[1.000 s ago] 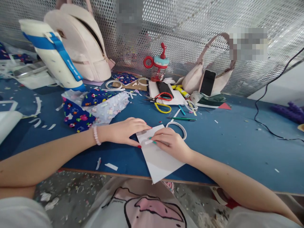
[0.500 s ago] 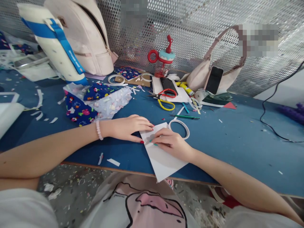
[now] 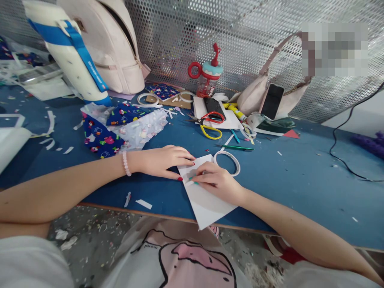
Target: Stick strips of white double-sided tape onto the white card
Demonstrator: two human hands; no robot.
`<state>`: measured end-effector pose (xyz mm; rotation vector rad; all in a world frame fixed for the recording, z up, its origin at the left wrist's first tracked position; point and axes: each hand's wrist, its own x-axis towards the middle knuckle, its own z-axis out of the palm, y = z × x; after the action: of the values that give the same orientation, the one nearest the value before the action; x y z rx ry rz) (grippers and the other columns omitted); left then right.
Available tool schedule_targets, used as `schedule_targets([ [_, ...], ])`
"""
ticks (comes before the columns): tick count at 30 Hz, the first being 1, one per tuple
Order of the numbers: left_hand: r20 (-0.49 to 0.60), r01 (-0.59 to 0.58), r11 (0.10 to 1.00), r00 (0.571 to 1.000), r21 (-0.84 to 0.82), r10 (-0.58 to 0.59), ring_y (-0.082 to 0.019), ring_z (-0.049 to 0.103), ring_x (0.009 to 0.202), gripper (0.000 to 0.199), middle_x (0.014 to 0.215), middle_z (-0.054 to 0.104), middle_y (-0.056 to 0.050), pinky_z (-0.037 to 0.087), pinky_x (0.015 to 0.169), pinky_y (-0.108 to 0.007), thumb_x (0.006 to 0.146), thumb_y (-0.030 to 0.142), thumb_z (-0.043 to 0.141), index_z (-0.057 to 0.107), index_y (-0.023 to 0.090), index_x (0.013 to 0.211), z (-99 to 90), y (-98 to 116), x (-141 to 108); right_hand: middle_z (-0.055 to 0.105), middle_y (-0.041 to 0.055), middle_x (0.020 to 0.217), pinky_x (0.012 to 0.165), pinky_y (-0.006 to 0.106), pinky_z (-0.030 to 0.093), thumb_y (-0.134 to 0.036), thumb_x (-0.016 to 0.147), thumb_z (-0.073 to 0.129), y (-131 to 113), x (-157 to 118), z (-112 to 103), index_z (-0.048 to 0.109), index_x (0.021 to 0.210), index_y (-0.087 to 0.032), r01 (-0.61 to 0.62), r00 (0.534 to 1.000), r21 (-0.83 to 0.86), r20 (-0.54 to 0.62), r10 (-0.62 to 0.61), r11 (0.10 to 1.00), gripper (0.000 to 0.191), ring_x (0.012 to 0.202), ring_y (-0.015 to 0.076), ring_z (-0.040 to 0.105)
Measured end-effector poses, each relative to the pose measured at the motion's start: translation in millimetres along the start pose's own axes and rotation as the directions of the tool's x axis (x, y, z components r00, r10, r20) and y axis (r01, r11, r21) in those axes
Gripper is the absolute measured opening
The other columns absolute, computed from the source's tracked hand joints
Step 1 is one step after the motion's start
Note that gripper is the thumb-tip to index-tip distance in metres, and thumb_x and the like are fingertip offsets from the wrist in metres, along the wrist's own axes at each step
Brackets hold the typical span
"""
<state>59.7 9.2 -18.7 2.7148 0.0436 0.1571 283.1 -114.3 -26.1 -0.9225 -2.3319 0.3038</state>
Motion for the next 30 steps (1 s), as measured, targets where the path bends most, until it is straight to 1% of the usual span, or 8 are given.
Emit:
schedule_targets([
  [3, 0.015, 0.003, 1.000, 1.000, 0.019, -0.003, -0.029, 0.039, 0.134, 0.049, 0.145, 0.048, -0.011, 0.024, 0.110, -0.039, 0.092, 0.037, 0.059, 0.050, 0.023, 0.138, 0.0, 0.3, 0.1, 0.068, 0.0104, 0.092, 0.075, 0.033, 0.057, -0.013, 0.092, 0.053, -1.2, 0.6, -0.3, 0.074, 0.091, -0.015, 0.005, 1.000, -0.002, -0.002, -0.005, 1.000, 0.021, 0.087, 0.0177, 0.064],
  [8, 0.022, 0.000, 0.999, 1.000, 0.037, -0.001, -0.029, 0.038, 0.135, 0.050, 0.146, 0.047, -0.011, 0.024, 0.110, -0.039, 0.094, 0.040, 0.056, 0.048, 0.024, 0.140, 0.6, -0.2, -0.1, 0.069, 0.0103, 0.091, 0.074, 0.033, 0.057, -0.013, 0.092, 0.052, -3.0, 1.1, -1.0, 0.074, 0.092, -0.016, 0.004, 1.000, -0.009, 0.007, -0.004, 1.000, 0.022, 0.086, 0.0177, 0.064],
  [16, 0.023, -0.018, 0.995, 1.000, 0.093, 0.016, -0.029, 0.039, 0.135, 0.050, 0.145, 0.047, -0.012, 0.027, 0.109, -0.039, 0.094, 0.039, 0.056, 0.047, 0.022, 0.140, 0.5, 0.6, -0.3, 0.068, 0.0104, 0.091, 0.074, 0.033, 0.057, -0.011, 0.091, 0.053, -4.5, 0.9, -0.6, 0.074, 0.090, -0.015, 0.009, 1.000, -0.021, -0.015, -0.010, 1.000, 0.022, 0.086, 0.0177, 0.063],
  [20, 0.026, -0.033, 0.991, 0.999, 0.130, 0.030, -0.028, 0.039, 0.134, 0.049, 0.145, 0.047, -0.012, 0.029, 0.109, -0.040, 0.095, 0.039, 0.054, 0.047, 0.021, 0.140, 0.6, 0.2, -0.2, 0.068, 0.0105, 0.090, 0.073, 0.033, 0.057, -0.013, 0.092, 0.052, -4.1, 0.5, -0.3, 0.074, 0.091, -0.016, 0.006, 1.000, -0.033, -0.009, -0.006, 0.999, 0.022, 0.085, 0.0179, 0.064],
  [23, 0.020, -0.043, 0.987, 0.999, 0.152, 0.041, -0.029, 0.040, 0.133, 0.048, 0.145, 0.047, -0.013, 0.031, 0.108, -0.042, 0.095, 0.037, 0.055, 0.047, 0.021, 0.139, 0.1, 0.7, -0.6, 0.068, 0.0108, 0.091, 0.072, 0.033, 0.057, -0.013, 0.092, 0.051, -3.3, 0.5, 0.0, 0.074, 0.091, -0.016, 0.017, 1.000, -0.040, -0.012, -0.018, 0.999, 0.023, 0.085, 0.0182, 0.064],
  [27, 0.000, -0.044, 0.987, 0.999, 0.155, 0.044, -0.030, 0.041, 0.132, 0.050, 0.144, 0.048, -0.013, 0.032, 0.107, -0.043, 0.091, 0.038, 0.060, 0.050, 0.020, 0.136, -0.1, 4.8, -0.7, 0.068, 0.0114, 0.091, 0.072, 0.033, 0.057, -0.012, 0.092, 0.051, -3.3, 0.9, -0.2, 0.073, 0.091, -0.015, 0.034, 0.999, -0.046, -0.016, -0.035, 0.998, 0.023, 0.086, 0.0185, 0.064],
  [30, -0.052, -0.013, 0.990, 0.998, 0.140, 0.021, -0.030, 0.044, 0.130, 0.043, 0.141, 0.051, -0.012, 0.034, 0.105, -0.044, 0.093, 0.039, 0.056, 0.053, 0.020, 0.132, 1.3, 11.1, 0.5, 0.068, 0.0111, 0.088, 0.071, 0.034, 0.057, -0.012, 0.092, 0.051, -3.8, 0.9, -0.5, 0.073, 0.090, -0.015, 0.035, 0.999, -0.059, -0.007, -0.035, 0.998, 0.022, 0.083, 0.0186, 0.063],
])
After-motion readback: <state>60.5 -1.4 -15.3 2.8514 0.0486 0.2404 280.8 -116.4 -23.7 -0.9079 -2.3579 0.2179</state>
